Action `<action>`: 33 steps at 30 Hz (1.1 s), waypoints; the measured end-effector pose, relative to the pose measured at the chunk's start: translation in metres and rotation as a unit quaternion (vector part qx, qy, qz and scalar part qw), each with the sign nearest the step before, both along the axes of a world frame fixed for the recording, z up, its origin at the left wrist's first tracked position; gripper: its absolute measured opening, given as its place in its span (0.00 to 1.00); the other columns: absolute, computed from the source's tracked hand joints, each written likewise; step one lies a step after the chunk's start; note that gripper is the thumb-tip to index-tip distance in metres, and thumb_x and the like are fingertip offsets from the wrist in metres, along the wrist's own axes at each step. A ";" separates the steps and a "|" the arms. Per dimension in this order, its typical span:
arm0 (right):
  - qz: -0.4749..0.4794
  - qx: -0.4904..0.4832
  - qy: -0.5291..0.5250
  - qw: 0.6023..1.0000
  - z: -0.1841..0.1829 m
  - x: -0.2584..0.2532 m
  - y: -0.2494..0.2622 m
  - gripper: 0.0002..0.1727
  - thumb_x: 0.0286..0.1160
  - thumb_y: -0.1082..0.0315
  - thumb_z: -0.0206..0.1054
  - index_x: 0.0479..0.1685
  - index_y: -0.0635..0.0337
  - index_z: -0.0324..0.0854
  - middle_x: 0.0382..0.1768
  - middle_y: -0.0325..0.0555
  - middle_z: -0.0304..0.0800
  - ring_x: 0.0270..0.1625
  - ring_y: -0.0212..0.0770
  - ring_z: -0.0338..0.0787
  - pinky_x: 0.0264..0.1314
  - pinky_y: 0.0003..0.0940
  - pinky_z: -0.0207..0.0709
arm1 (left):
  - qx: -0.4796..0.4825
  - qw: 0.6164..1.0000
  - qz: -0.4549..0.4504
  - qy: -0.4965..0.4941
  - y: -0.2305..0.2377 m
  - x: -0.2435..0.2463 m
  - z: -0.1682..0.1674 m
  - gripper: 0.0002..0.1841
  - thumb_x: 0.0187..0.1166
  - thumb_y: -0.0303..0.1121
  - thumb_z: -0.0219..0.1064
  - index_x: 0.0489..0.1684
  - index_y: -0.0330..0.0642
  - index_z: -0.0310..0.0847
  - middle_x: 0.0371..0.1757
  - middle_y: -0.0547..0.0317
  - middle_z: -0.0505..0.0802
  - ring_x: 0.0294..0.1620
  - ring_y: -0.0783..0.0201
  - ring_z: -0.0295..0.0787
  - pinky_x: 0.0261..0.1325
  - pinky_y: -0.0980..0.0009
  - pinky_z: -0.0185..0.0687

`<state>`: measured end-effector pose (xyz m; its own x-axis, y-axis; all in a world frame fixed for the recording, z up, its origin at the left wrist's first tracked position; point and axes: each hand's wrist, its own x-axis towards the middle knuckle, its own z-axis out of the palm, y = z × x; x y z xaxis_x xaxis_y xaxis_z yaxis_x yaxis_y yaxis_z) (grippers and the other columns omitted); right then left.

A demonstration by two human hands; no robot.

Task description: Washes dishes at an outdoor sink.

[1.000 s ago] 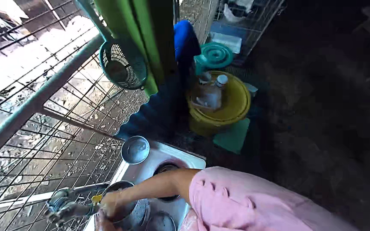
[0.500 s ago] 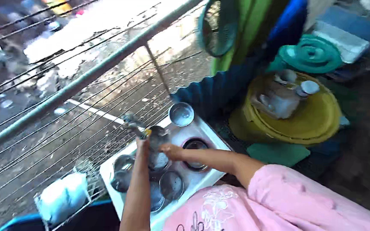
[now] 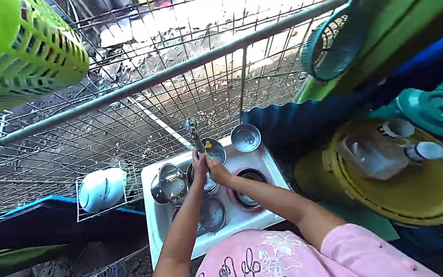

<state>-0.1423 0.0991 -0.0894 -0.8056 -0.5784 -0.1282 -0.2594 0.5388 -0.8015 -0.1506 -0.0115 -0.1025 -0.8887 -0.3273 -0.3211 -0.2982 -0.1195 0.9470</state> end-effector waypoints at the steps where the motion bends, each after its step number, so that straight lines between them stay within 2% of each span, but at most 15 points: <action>1: 0.038 0.018 0.012 0.999 -0.008 0.002 0.006 0.28 0.79 0.84 0.52 0.82 0.74 0.69 0.78 0.67 0.77 0.84 0.59 0.75 0.93 0.53 0.55 | 0.002 1.000 0.005 -0.014 -0.005 0.000 0.004 0.34 0.81 0.27 0.58 0.90 0.32 0.54 0.82 0.32 0.72 0.76 0.48 0.73 0.73 0.52 0.72; 3: 0.114 0.077 0.082 0.987 -0.021 -0.007 0.030 0.21 0.78 0.83 0.58 0.70 0.70 0.81 0.70 0.65 0.85 0.81 0.65 0.76 0.91 0.74 0.41 | 0.047 0.996 0.007 -0.071 -0.028 0.000 0.008 0.30 0.80 0.26 0.54 0.86 0.37 0.62 0.73 0.37 0.81 0.66 0.51 0.81 0.64 0.51 0.79; 5: 0.142 0.093 0.147 0.974 -0.016 -0.026 0.050 0.14 0.83 0.77 0.59 0.56 0.65 0.90 0.62 0.60 0.92 0.80 0.66 0.78 0.83 0.85 0.42 | 0.127 0.985 0.022 -0.118 -0.042 -0.002 0.009 0.23 0.83 0.27 0.50 0.79 0.41 0.67 0.58 0.43 0.87 0.51 0.55 0.87 0.50 0.54 0.85; 8: 0.186 0.056 0.223 0.955 0.004 -0.031 0.058 0.14 0.79 0.81 0.58 0.49 0.67 0.91 0.50 0.64 0.92 0.68 0.67 0.85 0.75 0.65 0.70 | 0.250 0.961 0.075 -0.096 -0.039 0.001 0.007 0.14 0.86 0.30 0.45 0.62 0.39 0.71 0.46 0.48 0.88 0.44 0.57 0.89 0.47 0.57 0.87; 12: 0.172 0.011 0.286 0.943 0.010 -0.028 0.054 0.13 0.73 0.84 0.60 0.44 0.68 0.91 0.44 0.63 0.93 0.60 0.66 0.89 0.72 0.60 0.76 | 0.349 0.928 0.130 0.014 -0.024 0.001 -0.019 0.31 0.94 0.54 0.29 0.76 0.43 0.69 0.63 0.47 0.88 0.62 0.54 0.87 0.63 0.50 0.83; 15: 0.166 -0.014 0.308 0.937 0.009 -0.027 0.055 0.12 0.72 0.83 0.62 0.42 0.67 0.92 0.41 0.61 0.94 0.58 0.64 0.91 0.71 0.57 0.78 | 0.368 0.917 0.155 0.009 -0.012 0.017 -0.034 0.32 0.94 0.54 0.23 0.82 0.45 0.58 0.68 0.47 0.81 0.64 0.56 0.81 0.64 0.53 0.80; 18: 0.146 -0.047 0.317 0.936 0.005 -0.022 0.067 0.12 0.72 0.82 0.62 0.40 0.66 0.93 0.40 0.59 0.95 0.58 0.62 0.92 0.72 0.55 0.78 | 0.255 0.959 0.125 0.012 0.001 0.025 -0.039 0.25 0.95 0.35 0.26 0.86 0.39 0.52 0.74 0.44 0.76 0.67 0.59 0.77 0.68 0.59 0.77; 21: 0.137 -0.053 0.321 0.936 0.000 -0.021 0.085 0.12 0.73 0.82 0.62 0.40 0.66 0.93 0.40 0.59 0.95 0.57 0.62 0.92 0.71 0.54 0.79 | 0.046 0.998 0.049 -0.018 0.012 0.026 -0.042 0.27 0.86 0.16 0.47 0.87 0.23 0.50 0.82 0.30 0.70 0.78 0.52 0.71 0.79 0.61 0.67; 23: 0.147 -0.042 0.317 0.936 0.003 -0.023 0.086 0.12 0.73 0.82 0.62 0.40 0.66 0.93 0.41 0.59 0.95 0.58 0.62 0.92 0.71 0.54 0.78 | -0.084 0.995 -0.026 -0.048 0.021 0.027 -0.048 0.31 0.81 0.15 0.60 0.84 0.19 0.54 0.81 0.28 0.72 0.81 0.51 0.70 0.83 0.63 0.63; 25: 0.153 -0.036 0.315 0.936 0.007 -0.025 0.080 0.12 0.73 0.82 0.62 0.40 0.66 0.93 0.41 0.58 0.95 0.58 0.61 0.92 0.72 0.54 0.79 | -0.241 0.961 -0.122 -0.053 0.031 0.027 -0.056 0.28 0.80 0.24 0.68 0.77 0.18 0.67 0.77 0.27 0.78 0.83 0.45 0.71 0.86 0.56 0.61; 27: 0.163 -0.035 0.307 0.937 0.011 -0.029 0.075 0.11 0.75 0.81 0.62 0.41 0.67 0.92 0.42 0.59 0.95 0.59 0.62 0.91 0.72 0.55 0.78 | -0.378 0.896 -0.231 -0.032 0.044 0.025 -0.057 0.24 0.83 0.35 0.66 0.69 0.21 0.78 0.71 0.25 0.83 0.79 0.35 0.75 0.84 0.44 0.63; 30: 0.158 -0.054 0.310 0.936 0.006 -0.031 0.080 0.11 0.74 0.80 0.62 0.42 0.67 0.92 0.42 0.59 0.95 0.60 0.61 0.91 0.72 0.55 0.78 | -0.461 0.829 -0.316 0.015 0.070 0.027 -0.029 0.24 0.83 0.37 0.64 0.65 0.22 0.81 0.65 0.25 0.87 0.70 0.31 0.83 0.74 0.37 0.72; 31: 0.147 -0.071 0.325 0.931 -0.001 -0.031 0.085 0.11 0.73 0.80 0.63 0.40 0.65 0.93 0.41 0.57 0.95 0.58 0.60 0.92 0.70 0.55 0.79 | -0.456 0.821 -0.342 -0.029 0.084 0.026 0.008 0.23 0.84 0.33 0.63 0.70 0.22 0.78 0.70 0.30 0.86 0.74 0.37 0.81 0.76 0.43 0.72; 32: 0.136 -0.090 0.344 0.925 -0.010 -0.032 0.090 0.11 0.71 0.79 0.63 0.38 0.63 0.93 0.39 0.54 0.95 0.56 0.58 0.93 0.68 0.53 0.81 | -0.381 0.795 -0.431 -0.191 0.097 0.013 0.067 0.27 0.91 0.27 0.54 0.88 0.30 0.57 0.90 0.50 0.68 0.90 0.58 0.61 0.89 0.58 0.55; 33: 0.131 -0.097 0.345 0.924 -0.012 -0.030 0.097 0.11 0.71 0.79 0.63 0.38 0.63 0.93 0.38 0.53 0.95 0.55 0.56 0.93 0.68 0.52 0.82 | -0.284 0.824 -0.438 -0.220 0.099 0.008 0.086 0.31 0.89 0.19 0.50 0.92 0.33 0.48 0.94 0.67 0.60 0.90 0.78 0.53 0.89 0.72 0.49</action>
